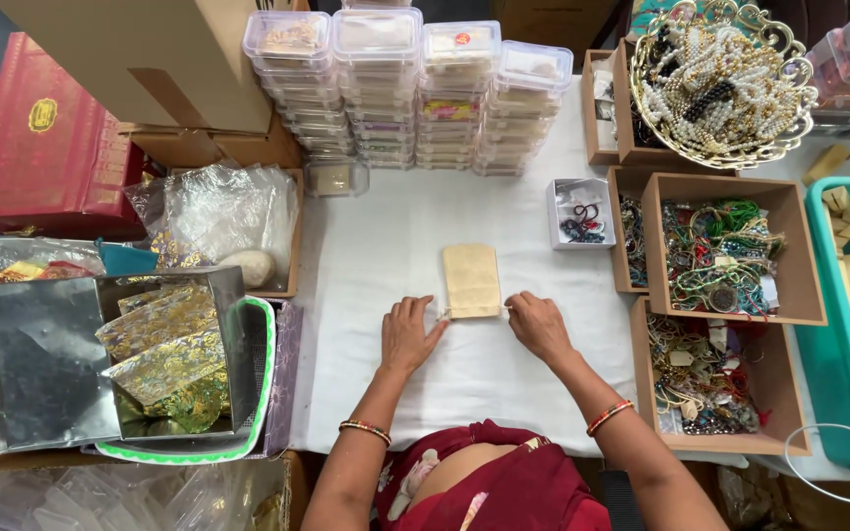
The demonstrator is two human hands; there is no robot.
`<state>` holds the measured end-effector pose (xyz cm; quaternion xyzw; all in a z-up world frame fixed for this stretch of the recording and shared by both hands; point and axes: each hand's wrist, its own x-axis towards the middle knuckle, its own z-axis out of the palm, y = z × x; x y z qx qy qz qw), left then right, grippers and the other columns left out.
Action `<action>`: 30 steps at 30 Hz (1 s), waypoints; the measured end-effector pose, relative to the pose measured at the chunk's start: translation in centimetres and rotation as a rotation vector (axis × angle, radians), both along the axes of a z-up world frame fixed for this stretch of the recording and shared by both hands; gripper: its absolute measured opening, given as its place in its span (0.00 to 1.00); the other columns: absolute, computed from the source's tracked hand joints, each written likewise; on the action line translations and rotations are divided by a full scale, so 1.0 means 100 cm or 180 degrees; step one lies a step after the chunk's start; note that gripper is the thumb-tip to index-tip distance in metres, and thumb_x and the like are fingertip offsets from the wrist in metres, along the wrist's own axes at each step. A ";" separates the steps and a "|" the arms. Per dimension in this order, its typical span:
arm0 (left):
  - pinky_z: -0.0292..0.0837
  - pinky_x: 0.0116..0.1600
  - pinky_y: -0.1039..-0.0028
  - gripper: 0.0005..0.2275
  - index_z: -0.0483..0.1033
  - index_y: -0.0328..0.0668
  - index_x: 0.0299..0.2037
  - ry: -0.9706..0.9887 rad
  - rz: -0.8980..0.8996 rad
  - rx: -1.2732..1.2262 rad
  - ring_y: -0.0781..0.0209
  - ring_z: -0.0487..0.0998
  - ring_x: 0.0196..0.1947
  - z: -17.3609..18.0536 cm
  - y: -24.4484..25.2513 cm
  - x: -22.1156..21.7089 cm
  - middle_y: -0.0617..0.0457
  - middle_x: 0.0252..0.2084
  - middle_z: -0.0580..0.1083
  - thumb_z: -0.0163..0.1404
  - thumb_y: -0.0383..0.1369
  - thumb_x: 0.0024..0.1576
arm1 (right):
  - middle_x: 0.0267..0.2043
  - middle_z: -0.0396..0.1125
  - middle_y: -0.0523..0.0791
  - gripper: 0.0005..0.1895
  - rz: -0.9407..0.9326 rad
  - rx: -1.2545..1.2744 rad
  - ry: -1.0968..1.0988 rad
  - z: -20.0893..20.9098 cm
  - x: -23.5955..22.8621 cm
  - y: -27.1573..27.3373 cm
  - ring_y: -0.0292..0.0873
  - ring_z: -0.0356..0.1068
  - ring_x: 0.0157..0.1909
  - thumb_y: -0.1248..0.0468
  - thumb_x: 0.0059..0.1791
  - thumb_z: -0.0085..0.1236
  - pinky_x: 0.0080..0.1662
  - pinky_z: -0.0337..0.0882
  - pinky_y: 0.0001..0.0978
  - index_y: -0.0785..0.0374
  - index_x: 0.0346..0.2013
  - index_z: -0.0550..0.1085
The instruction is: The person wraps a small jewelry item in a beige paper sheet and places it into a clear plastic container. They then handle a long beaded necklace, straightening it on the table before wrapping it in a similar beige paper sheet and placing it into another plastic container.
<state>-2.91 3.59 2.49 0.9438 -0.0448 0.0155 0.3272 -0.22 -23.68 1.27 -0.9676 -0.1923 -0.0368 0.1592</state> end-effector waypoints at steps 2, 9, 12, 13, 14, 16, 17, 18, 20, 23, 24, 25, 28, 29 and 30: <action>0.64 0.50 0.56 0.17 0.76 0.40 0.47 0.0054 0.0027 0.0154 0.47 0.70 0.48 -0.002 -0.009 0.003 0.47 0.46 0.70 0.61 0.38 0.51 | 0.40 0.69 0.44 0.07 -0.0195 0.0289 0.0491 0.019 0.008 0.015 0.46 0.72 0.42 0.69 0.48 0.58 0.50 0.69 0.40 0.59 0.40 0.75; 0.74 0.48 0.60 0.05 0.77 0.44 0.42 0.0518 0.0009 0.0229 0.50 0.78 0.46 -0.033 -0.025 0.012 0.51 0.43 0.75 0.54 0.31 0.57 | 0.41 0.70 0.42 0.14 0.0785 -0.0230 0.0245 -0.009 0.034 0.035 0.47 0.71 0.46 0.77 0.45 0.53 0.49 0.72 0.41 0.57 0.39 0.77; 0.76 0.46 0.59 0.05 0.77 0.45 0.41 0.0559 -0.0028 0.0151 0.49 0.79 0.43 -0.010 -0.022 0.022 0.51 0.42 0.76 0.55 0.29 0.55 | 0.43 0.70 0.40 0.18 0.0865 0.0141 0.0383 -0.020 0.034 0.038 0.47 0.72 0.47 0.79 0.44 0.52 0.52 0.74 0.40 0.56 0.42 0.77; 0.76 0.46 0.59 0.05 0.77 0.45 0.41 0.0560 -0.0018 0.0155 0.49 0.79 0.43 -0.008 -0.023 0.025 0.51 0.42 0.76 0.55 0.29 0.55 | 0.43 0.70 0.40 0.18 0.0875 0.0145 0.0383 -0.013 0.033 0.040 0.47 0.72 0.47 0.79 0.44 0.52 0.52 0.74 0.40 0.56 0.42 0.77; 0.77 0.46 0.60 0.05 0.77 0.45 0.40 0.0398 -0.0181 0.0113 0.49 0.79 0.43 -0.007 -0.024 0.027 0.51 0.42 0.76 0.54 0.28 0.55 | 0.46 0.70 0.43 0.18 0.0713 0.0453 0.0563 -0.007 0.032 0.041 0.49 0.72 0.48 0.78 0.45 0.53 0.50 0.74 0.41 0.58 0.45 0.77; 0.77 0.46 0.61 0.06 0.78 0.46 0.40 0.0231 -0.0335 0.0067 0.50 0.79 0.43 -0.007 -0.029 0.033 0.51 0.42 0.75 0.54 0.27 0.54 | 0.48 0.69 0.46 0.19 0.0556 0.0753 0.0738 0.001 0.031 0.043 0.51 0.72 0.48 0.77 0.45 0.54 0.47 0.74 0.41 0.60 0.48 0.76; 0.77 0.46 0.61 0.06 0.77 0.45 0.40 0.0058 -0.0468 -0.0024 0.50 0.79 0.44 -0.008 -0.033 0.035 0.51 0.42 0.76 0.54 0.26 0.54 | 0.49 0.69 0.47 0.19 0.0336 0.0845 0.0847 0.001 0.029 0.043 0.51 0.72 0.48 0.76 0.46 0.55 0.48 0.74 0.40 0.60 0.50 0.75; 0.77 0.46 0.61 0.07 0.77 0.45 0.41 -0.0115 -0.0601 -0.0115 0.50 0.79 0.45 -0.009 -0.037 0.037 0.52 0.41 0.77 0.54 0.25 0.55 | 0.49 0.69 0.47 0.19 0.0117 0.0936 0.0955 0.002 0.027 0.043 0.51 0.72 0.48 0.75 0.46 0.56 0.49 0.74 0.40 0.60 0.51 0.74; 0.76 0.46 0.61 0.07 0.77 0.45 0.42 -0.0152 -0.0552 -0.0116 0.50 0.79 0.45 -0.022 -0.042 0.041 0.52 0.41 0.77 0.54 0.24 0.54 | 0.49 0.69 0.47 0.20 0.0044 0.0985 0.0934 0.004 0.027 0.043 0.51 0.72 0.48 0.76 0.48 0.54 0.49 0.74 0.40 0.59 0.53 0.73; 0.75 0.47 0.61 0.08 0.76 0.44 0.42 -0.0151 -0.0412 -0.0165 0.51 0.79 0.45 -0.028 -0.048 0.042 0.53 0.41 0.79 0.54 0.24 0.54 | 0.49 0.70 0.46 0.24 -0.0045 0.1135 0.0993 0.007 0.028 0.043 0.49 0.73 0.48 0.77 0.48 0.52 0.49 0.75 0.38 0.58 0.58 0.70; 0.74 0.47 0.63 0.08 0.75 0.44 0.42 -0.0103 -0.0321 -0.0208 0.53 0.79 0.44 -0.028 -0.050 0.041 0.54 0.40 0.79 0.55 0.25 0.54 | 0.48 0.70 0.46 0.27 -0.0062 0.1242 0.1082 0.009 0.028 0.043 0.47 0.74 0.47 0.78 0.48 0.50 0.50 0.75 0.37 0.58 0.60 0.69; 0.74 0.47 0.63 0.08 0.75 0.44 0.42 -0.0103 -0.0335 -0.0213 0.53 0.79 0.44 -0.030 -0.049 0.039 0.54 0.40 0.79 0.55 0.25 0.54 | 0.48 0.70 0.46 0.27 -0.0077 0.1240 0.1079 0.008 0.028 0.041 0.47 0.74 0.47 0.78 0.48 0.50 0.50 0.75 0.37 0.58 0.60 0.69; 0.69 0.50 0.63 0.06 0.76 0.45 0.39 -0.0431 -0.0395 -0.0080 0.56 0.78 0.42 -0.040 -0.046 0.035 0.56 0.37 0.79 0.56 0.26 0.53 | 0.47 0.70 0.48 0.25 0.0003 0.1387 0.0836 0.004 0.030 0.038 0.49 0.73 0.47 0.78 0.48 0.52 0.49 0.74 0.40 0.60 0.59 0.69; 0.68 0.51 0.64 0.05 0.77 0.46 0.38 -0.0465 -0.0413 -0.0045 0.57 0.77 0.43 -0.045 -0.045 0.035 0.58 0.37 0.79 0.57 0.27 0.54 | 0.44 0.72 0.47 0.25 -0.0083 0.1212 0.0898 0.001 0.030 0.039 0.48 0.73 0.47 0.77 0.47 0.53 0.49 0.74 0.40 0.59 0.59 0.70; 0.67 0.53 0.66 0.03 0.78 0.47 0.37 -0.0499 -0.0431 -0.0010 0.58 0.77 0.44 -0.050 -0.043 0.034 0.59 0.37 0.79 0.57 0.28 0.55 | 0.40 0.73 0.47 0.25 -0.0168 0.1037 0.0959 -0.001 0.031 0.040 0.48 0.73 0.47 0.76 0.47 0.54 0.50 0.74 0.39 0.58 0.58 0.71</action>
